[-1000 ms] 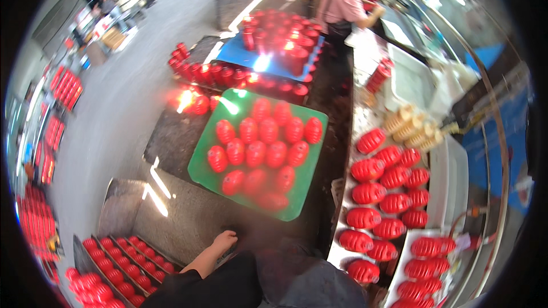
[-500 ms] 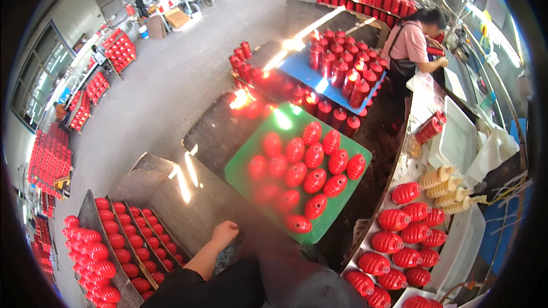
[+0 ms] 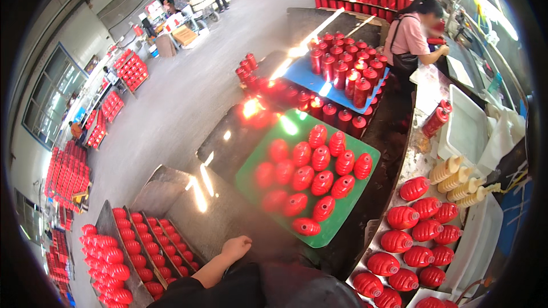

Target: The person applies gold labels to red plastic bottles by hand, smoothing each label around the bottle body. After labeling, the person moves the bottles to a green tray and arranges them in rows.

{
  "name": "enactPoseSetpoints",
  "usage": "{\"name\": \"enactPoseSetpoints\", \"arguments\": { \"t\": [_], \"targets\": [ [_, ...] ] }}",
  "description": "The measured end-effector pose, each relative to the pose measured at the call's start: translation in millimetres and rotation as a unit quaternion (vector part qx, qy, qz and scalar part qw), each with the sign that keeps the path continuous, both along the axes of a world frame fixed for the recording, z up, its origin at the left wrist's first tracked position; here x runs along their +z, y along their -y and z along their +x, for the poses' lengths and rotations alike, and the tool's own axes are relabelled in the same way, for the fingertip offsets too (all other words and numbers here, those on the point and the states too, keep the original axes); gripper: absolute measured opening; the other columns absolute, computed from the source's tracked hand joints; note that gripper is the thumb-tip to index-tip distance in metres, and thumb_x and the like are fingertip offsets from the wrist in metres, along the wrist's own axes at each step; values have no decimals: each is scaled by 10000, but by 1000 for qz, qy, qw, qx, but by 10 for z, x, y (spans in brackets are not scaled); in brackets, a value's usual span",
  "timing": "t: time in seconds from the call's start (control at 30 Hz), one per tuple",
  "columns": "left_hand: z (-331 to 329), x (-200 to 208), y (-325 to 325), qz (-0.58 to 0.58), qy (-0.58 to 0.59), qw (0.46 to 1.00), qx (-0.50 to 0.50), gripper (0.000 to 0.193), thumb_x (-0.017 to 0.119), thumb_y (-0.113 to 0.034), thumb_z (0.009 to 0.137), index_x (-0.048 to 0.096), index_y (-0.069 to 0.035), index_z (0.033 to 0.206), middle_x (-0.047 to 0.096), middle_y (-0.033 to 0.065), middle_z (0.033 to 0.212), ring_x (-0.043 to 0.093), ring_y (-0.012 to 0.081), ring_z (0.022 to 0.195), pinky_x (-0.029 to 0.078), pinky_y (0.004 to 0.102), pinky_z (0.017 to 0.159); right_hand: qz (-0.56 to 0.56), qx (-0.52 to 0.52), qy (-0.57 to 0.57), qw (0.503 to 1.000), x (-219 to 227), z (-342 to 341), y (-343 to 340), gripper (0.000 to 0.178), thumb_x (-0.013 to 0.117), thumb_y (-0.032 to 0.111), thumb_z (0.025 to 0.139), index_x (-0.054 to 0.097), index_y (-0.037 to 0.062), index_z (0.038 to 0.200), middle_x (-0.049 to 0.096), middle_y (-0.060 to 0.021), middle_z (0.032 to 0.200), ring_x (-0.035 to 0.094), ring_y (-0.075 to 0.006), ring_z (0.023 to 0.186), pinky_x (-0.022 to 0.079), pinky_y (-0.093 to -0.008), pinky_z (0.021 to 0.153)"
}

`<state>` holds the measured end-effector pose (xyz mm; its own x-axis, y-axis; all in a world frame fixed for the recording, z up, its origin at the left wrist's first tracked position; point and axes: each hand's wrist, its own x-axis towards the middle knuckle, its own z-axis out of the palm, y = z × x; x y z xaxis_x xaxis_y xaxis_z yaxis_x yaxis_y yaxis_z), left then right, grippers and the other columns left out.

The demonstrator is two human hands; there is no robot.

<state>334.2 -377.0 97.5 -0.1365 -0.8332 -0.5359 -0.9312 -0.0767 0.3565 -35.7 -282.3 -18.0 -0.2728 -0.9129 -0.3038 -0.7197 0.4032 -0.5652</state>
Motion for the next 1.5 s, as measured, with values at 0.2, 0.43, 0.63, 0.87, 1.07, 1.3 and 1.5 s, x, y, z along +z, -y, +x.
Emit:
{"name": "enactPoseSetpoints", "arguments": {
  "t": [0.2, 0.43, 0.63, 0.87, 1.07, 1.3, 1.5],
  "targets": [
    [919, -603, -298, 28, 8, 990, 140, 356, 696, -332, 890, 714, -168, 1205, 771, 90, 1051, 722, 291, 1034, 560, 421, 899, 16, 6, 2, 1000, -23, 150, 269, 599, 717, 520, 817, 639, 59, 1192, 639, -206, 1049, 618, -408, 1000, 448, -582, 972],
    [1975, -1810, 23, 65, -55, 950, 302, 379, 767, -261, 831, 721, -102, 1172, 770, 123, 1021, 736, 272, 986, 567, 373, 870, 42, 15, -11, 999, -58, 687, 1068, 589, 717, 507, 820, 638, 56, 1190, 642, -207, 1043, 622, -407, 994, 453, -580, 963],
    [2449, -1864, 619, 92, -198, 867, 447, 375, 768, -178, 855, 697, -15, 1186, 739, 139, 1045, 727, 258, 881, 579, 368, 800, 55, 44, -10, 997, -38, 1370, 2052, 580, 717, 497, 823, 637, 54, 1188, 644, -208, 1038, 625, -406, 989, 458, -577, 955],
    [3148, -1827, 1429, 81, -196, 870, 444, 404, 768, -192, 860, 686, -4, 1209, 734, 136, 1033, 713, 221, 848, 573, 362, 770, 53, 54, 9, 997, 10, 1893, 2775, 569, 717, 484, 825, 636, 51, 1185, 646, -209, 1031, 628, -404, 983, 463, -575, 946],
    [3204, -1663, 1840, -13, -172, 913, 370, 357, 724, -208, 895, 698, -6, 1188, 753, 110, 954, 707, 203, 793, 560, 353, 741, 45, 63, 33, 996, -29, 1868, 2877, 560, 717, 473, 828, 636, 48, 1183, 648, -210, 1026, 631, -403, 977, 468, -572, 938],
    [2639, -1455, 1679, 72, -195, 932, 296, 326, 723, -200, 897, 718, -11, 1163, 766, 138, 998, 725, 216, 862, 570, 363, 780, 34, 50, 64, 996, -131, 1504, 2589, 549, 717, 460, 831, 634, 45, 1181, 650, -211, 1020, 635, -402, 971, 473, -570, 929],
    [2525, -1233, 1524, 104, -99, 975, 172, 379, 731, -299, 894, 728, -56, 1184, 768, 131, 1079, 727, 237, 997, 561, 353, 885, 48, 27, 81, 995, -183, 1365, 2398, 540, 717, 449, 833, 634, 42, 1178, 652, -212, 1014, 638, -401, 966, 478, -567, 922]
  ]
}}
